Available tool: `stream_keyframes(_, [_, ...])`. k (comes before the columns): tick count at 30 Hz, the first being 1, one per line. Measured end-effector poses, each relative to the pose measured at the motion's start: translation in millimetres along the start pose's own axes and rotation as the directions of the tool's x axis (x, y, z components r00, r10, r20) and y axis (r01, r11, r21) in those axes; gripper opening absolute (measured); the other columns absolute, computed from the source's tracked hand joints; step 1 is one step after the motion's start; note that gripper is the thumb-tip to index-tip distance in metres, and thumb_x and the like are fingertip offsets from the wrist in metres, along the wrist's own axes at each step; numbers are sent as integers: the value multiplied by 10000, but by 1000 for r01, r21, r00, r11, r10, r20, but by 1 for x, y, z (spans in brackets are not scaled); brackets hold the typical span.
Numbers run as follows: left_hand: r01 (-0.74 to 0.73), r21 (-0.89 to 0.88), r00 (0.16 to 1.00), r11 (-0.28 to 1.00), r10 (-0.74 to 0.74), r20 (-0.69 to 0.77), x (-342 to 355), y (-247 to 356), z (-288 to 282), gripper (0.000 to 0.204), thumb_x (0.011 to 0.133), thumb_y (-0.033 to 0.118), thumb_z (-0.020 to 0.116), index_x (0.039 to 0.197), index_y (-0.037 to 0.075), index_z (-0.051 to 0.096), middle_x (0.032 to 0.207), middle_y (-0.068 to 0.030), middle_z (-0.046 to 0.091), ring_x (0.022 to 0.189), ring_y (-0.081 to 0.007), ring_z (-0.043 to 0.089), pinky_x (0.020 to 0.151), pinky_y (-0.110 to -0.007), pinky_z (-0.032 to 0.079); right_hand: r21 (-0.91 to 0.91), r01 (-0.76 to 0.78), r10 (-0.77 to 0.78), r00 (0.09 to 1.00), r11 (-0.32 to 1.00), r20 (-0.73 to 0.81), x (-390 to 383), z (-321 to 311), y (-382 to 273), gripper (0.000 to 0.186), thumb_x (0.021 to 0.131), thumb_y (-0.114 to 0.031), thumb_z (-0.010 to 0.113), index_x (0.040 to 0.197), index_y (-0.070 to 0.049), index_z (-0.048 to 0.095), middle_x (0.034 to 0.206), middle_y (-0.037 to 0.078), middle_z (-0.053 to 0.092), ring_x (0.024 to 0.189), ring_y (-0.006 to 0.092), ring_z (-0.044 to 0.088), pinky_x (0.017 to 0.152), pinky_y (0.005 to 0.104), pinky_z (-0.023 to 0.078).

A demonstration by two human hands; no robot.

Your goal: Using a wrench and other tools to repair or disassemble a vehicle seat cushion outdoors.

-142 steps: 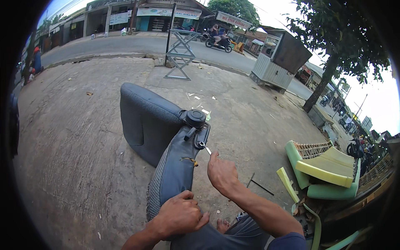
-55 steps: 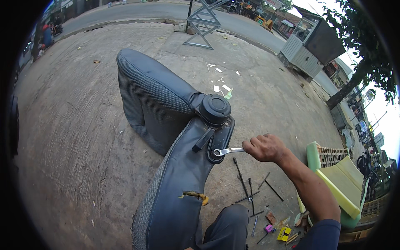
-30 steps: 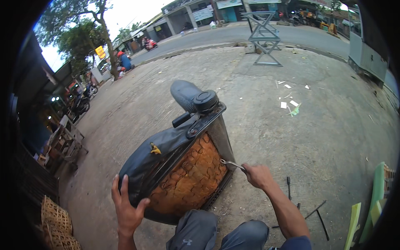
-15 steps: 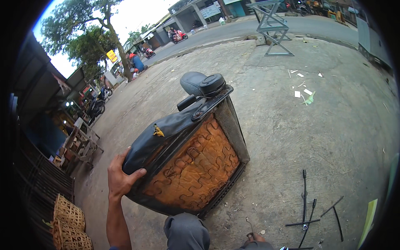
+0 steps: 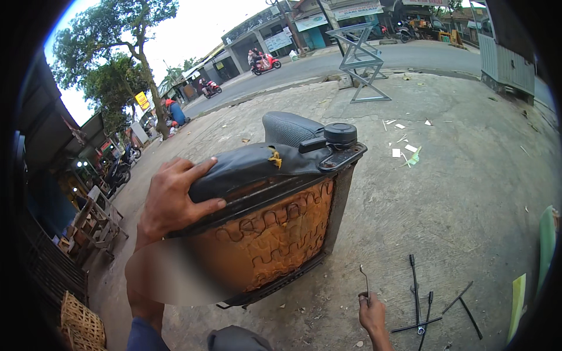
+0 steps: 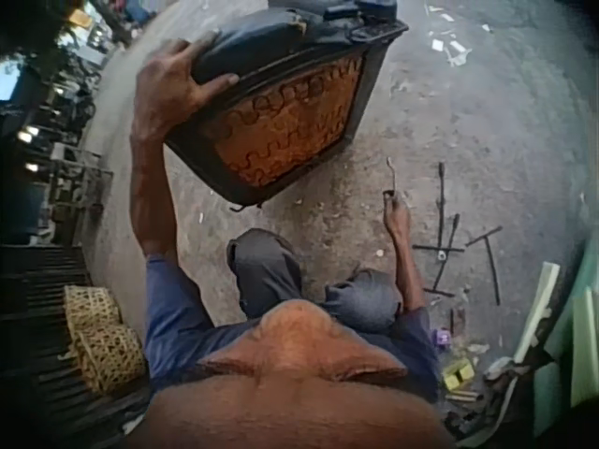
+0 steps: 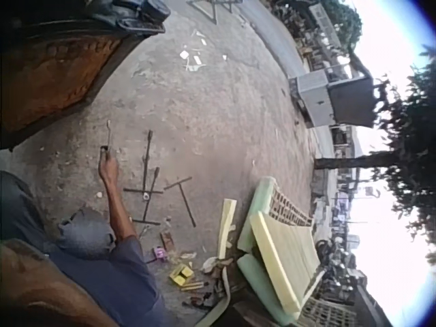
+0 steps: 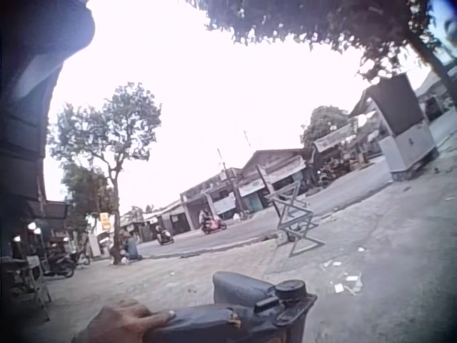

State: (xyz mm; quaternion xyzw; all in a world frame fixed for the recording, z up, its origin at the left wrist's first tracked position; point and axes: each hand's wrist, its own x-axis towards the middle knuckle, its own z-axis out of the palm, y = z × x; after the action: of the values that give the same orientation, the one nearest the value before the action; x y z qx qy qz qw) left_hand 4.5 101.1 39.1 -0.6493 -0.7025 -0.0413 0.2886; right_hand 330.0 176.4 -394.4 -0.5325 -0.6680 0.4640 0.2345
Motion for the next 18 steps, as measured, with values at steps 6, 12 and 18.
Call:
stream_keyframes(6, [-189, -4, 981, 982, 189, 53, 62, -9, 1, 652, 725, 469, 842, 1218, 56, 732, 798, -127, 700, 821, -288, 645, 810, -419, 485, 5, -4, 4, 999, 1000, 55, -33, 20, 26, 245, 957, -237, 632, 1098, -56, 716, 858, 223, 720, 815, 396, 716, 746, 465, 539])
stream_keyframes(12, [-340, 17, 940, 940, 339, 24, 70, 50, -4, 601, 717, 416, 847, 1182, 54, 729, 773, -102, 682, 771, -270, 605, 797, -403, 462, -26, -22, 22, 1000, 999, 9, -84, 45, 111, 431, 1001, -445, 603, 1183, -71, 716, 841, 304, 688, 864, 402, 732, 742, 505, 519])
stream_keyframes(18, [-525, 30, 851, 851, 525, -10, 91, 52, -3, 599, 672, 389, 866, 1160, 67, 732, 814, -81, 706, 804, -247, 598, 847, -393, 454, -116, -200, 209, 976, 973, 65, -87, 19, 76, 409, 995, -380, 614, 1235, -55, 675, 869, 257, 705, 786, 363, 708, 676, 475, 521])
